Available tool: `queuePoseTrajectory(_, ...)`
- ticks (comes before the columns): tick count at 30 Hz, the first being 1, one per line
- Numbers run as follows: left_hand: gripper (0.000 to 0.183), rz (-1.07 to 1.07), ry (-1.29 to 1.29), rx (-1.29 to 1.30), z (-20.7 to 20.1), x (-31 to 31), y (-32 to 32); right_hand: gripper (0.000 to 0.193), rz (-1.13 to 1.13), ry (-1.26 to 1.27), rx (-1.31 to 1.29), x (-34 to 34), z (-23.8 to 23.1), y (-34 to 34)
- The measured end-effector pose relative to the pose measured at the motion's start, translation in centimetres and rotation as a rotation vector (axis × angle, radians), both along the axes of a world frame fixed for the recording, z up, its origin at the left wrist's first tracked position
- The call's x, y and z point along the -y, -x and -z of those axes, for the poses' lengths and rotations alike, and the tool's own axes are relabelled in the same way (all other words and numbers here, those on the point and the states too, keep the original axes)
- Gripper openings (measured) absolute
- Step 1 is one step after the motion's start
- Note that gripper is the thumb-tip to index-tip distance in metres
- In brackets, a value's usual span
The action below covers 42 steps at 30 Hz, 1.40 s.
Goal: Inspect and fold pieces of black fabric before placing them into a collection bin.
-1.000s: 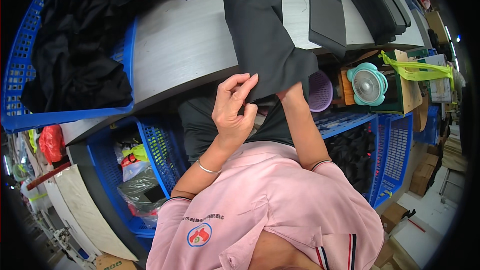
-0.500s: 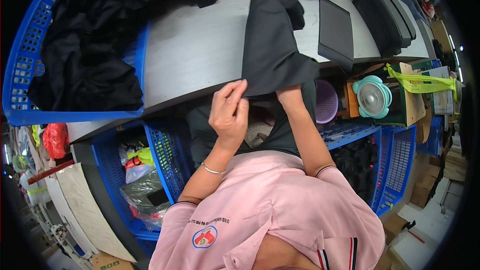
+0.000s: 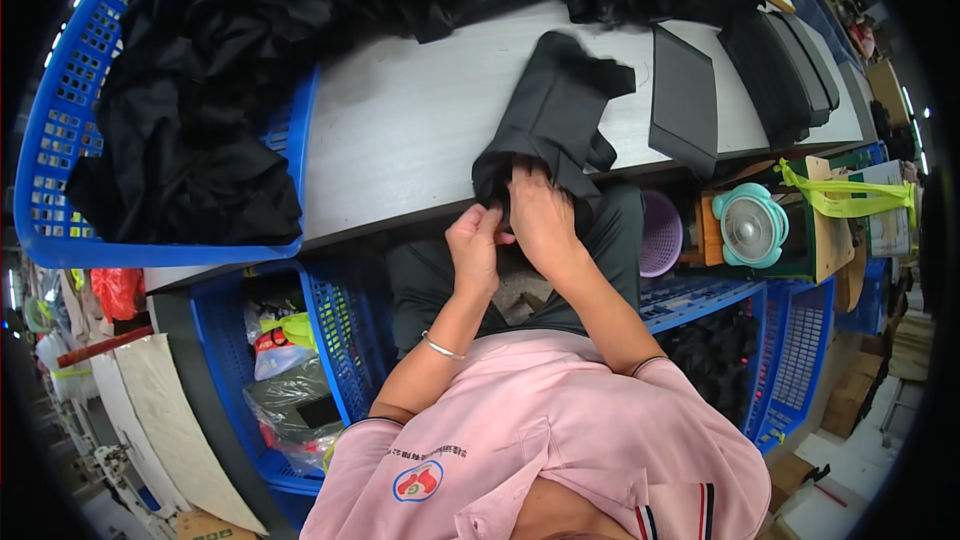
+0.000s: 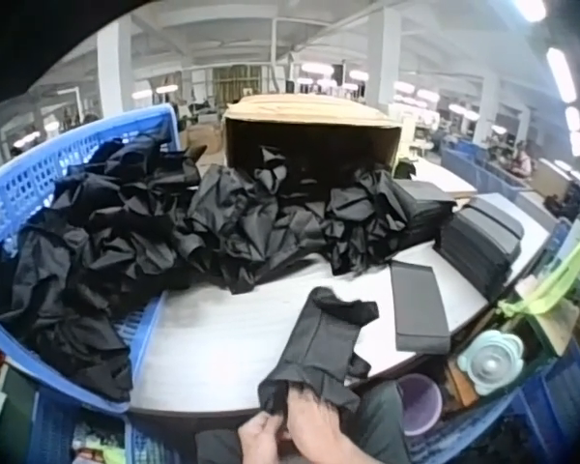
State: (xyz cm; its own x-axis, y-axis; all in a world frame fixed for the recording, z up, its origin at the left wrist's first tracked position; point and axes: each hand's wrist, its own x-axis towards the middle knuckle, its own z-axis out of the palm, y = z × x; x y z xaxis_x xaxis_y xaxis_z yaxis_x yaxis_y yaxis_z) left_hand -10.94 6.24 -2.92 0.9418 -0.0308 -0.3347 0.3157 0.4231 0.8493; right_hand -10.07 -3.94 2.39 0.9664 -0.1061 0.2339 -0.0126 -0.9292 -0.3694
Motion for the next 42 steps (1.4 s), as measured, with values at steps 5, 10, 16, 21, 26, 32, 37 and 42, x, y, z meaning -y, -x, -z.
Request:
queuePoseTrajectory(5,0.011,0.123,0.184,-0.14,2.6,0.8,0.2,0.019,-0.078,0.053,-0.008,-0.3,3.3,-0.2)
queuePoseTrajectory(10,0.014,0.187,0.26,-0.111,0.3,1.0,-0.3,0.023,-0.011,0.057,0.065,0.3,2.7,0.3)
queuePoseTrajectory(16,0.021,0.354,-0.001,-0.137,1.5,0.1,0.5,0.03,-0.094,0.056,0.064,1.6,3.2,-1.4)
queuePoseTrajectory(21,0.046,-0.245,-0.827,0.556,-2.4,-0.9,-1.1,0.021,-0.072,0.128,-0.189,-0.1,2.8,0.1)
queuePoseTrajectory(26,0.028,-0.11,-0.67,0.6,-3.4,-2.1,-2.8,0.016,-0.156,-0.061,0.12,0.8,6.7,0.1)
queuePoseTrajectory(32,0.029,0.104,-0.479,0.487,-2.1,-5.4,0.6,0.023,-0.249,0.036,0.215,2.2,5.1,2.7)
queuePoseTrajectory(37,0.05,0.091,0.006,0.163,-3.6,-5.1,-1.7,0.02,-0.344,-0.066,-0.188,0.6,1.2,7.5)
queuePoseTrajectory(42,0.045,0.296,0.163,0.058,-3.4,-3.9,-2.8,0.014,-0.507,-0.384,-0.054,2.4,-3.2,9.7)
